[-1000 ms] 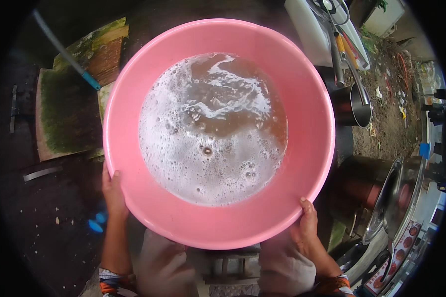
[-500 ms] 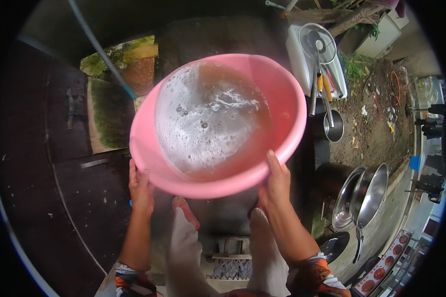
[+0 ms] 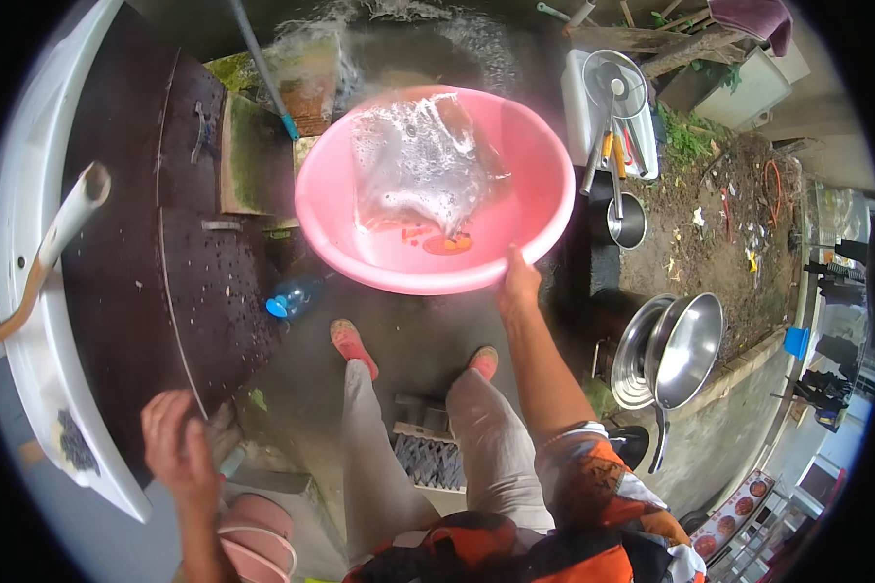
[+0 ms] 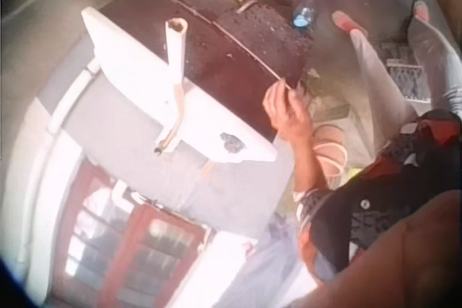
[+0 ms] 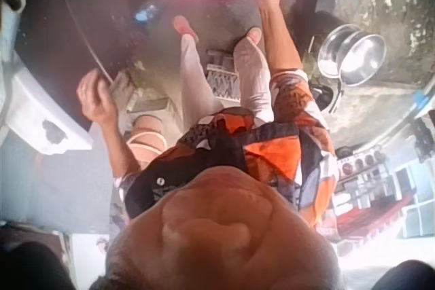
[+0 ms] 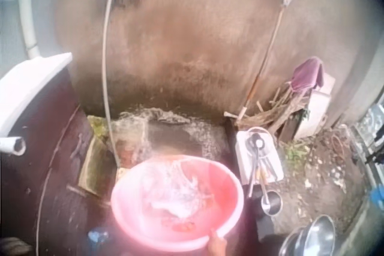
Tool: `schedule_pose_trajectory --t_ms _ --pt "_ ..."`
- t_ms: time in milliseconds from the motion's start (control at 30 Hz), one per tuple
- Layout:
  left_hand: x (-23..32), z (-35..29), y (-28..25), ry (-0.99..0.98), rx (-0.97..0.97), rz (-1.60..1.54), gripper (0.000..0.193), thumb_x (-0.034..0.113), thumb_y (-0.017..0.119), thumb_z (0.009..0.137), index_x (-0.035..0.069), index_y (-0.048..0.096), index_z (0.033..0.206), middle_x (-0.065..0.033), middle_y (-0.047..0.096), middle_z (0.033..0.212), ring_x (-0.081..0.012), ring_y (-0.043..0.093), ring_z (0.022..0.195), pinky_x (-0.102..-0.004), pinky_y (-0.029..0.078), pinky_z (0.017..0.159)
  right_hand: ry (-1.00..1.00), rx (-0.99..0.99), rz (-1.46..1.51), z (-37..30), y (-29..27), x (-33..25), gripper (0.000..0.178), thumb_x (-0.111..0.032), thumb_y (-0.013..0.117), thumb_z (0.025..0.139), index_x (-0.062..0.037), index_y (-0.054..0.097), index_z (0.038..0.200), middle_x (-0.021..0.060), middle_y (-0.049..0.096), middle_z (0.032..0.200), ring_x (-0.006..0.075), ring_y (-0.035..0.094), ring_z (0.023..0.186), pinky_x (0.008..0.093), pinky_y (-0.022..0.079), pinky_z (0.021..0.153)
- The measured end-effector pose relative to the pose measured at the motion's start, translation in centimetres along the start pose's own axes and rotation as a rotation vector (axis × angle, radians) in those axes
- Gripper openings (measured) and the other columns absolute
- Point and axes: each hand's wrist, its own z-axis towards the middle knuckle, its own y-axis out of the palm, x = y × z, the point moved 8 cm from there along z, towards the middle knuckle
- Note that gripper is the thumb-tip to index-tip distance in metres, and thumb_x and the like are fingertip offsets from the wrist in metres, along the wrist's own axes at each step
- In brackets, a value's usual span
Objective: The person washes a ladle and a frying pan in a pink basin filled with soapy water using a steel wool scrubber. They rinse the items under a running tap and place them aside.
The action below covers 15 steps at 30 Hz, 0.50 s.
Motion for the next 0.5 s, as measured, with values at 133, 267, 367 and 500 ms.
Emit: schedule_pose_trajectory --t_ms 133,267,367,500 --pt "-1.0 -4.3 -5.0 0.002 -0.133 0.477 0.028 0.001 0.059 0.074 0.001 0.058 0.102 -0.014 0.056 0.108 -0.0356 0.049 0.11 -0.047 0.032 0.101 0.239 0.028 -0.107 0.5 -6.7 7.0 0.04 -0.02 0.051 0.092 0.0059 0.044 0.122 0.0168 0.056 0.114 0.0288 0.057 0.103 0.0441 0.052 0.081" --pt "-1.6 -5.6 -5.2 0.114 -0.4 0.601 0.032 0.003 0.06 0.066 0.001 0.058 0.097 -0.0127 0.054 0.106 -0.035 0.047 0.112 -0.0531 0.027 0.104 0.323 0.097 -0.143 0.5 -11.1 11.6 0.039 -0.028 0.049 0.093 -0.0036 0.046 0.124 0.0132 0.058 0.113 0.0282 0.059 0.101 0.0449 0.053 0.076" --pt "-1.4 -6.2 -4.8 0.204 -0.442 0.534 0.03 0.004 0.061 0.062 0.002 0.059 0.092 -0.0111 0.056 0.097 -0.0326 0.05 0.104 -0.0548 0.026 0.103 0.308 0.084 -0.221 1.1 -12.1 11.6 0.039 -0.029 0.049 0.093 -0.0033 0.047 0.122 0.0126 0.06 0.107 0.0264 0.062 0.09 0.0405 0.052 0.067" --pt "-3.4 -7.2 -6.3 0.246 -0.368 0.53 0.025 0.001 0.063 0.06 0.004 0.06 0.085 -0.0081 0.056 0.082 -0.0278 0.053 0.09 -0.052 0.03 0.101 0.214 0.036 -0.16 -2.2 -7.7 9.2 0.037 -0.025 0.053 0.091 0.0009 0.05 0.116 0.0156 0.06 0.104 0.0258 0.063 0.086 0.0384 0.053 0.066"
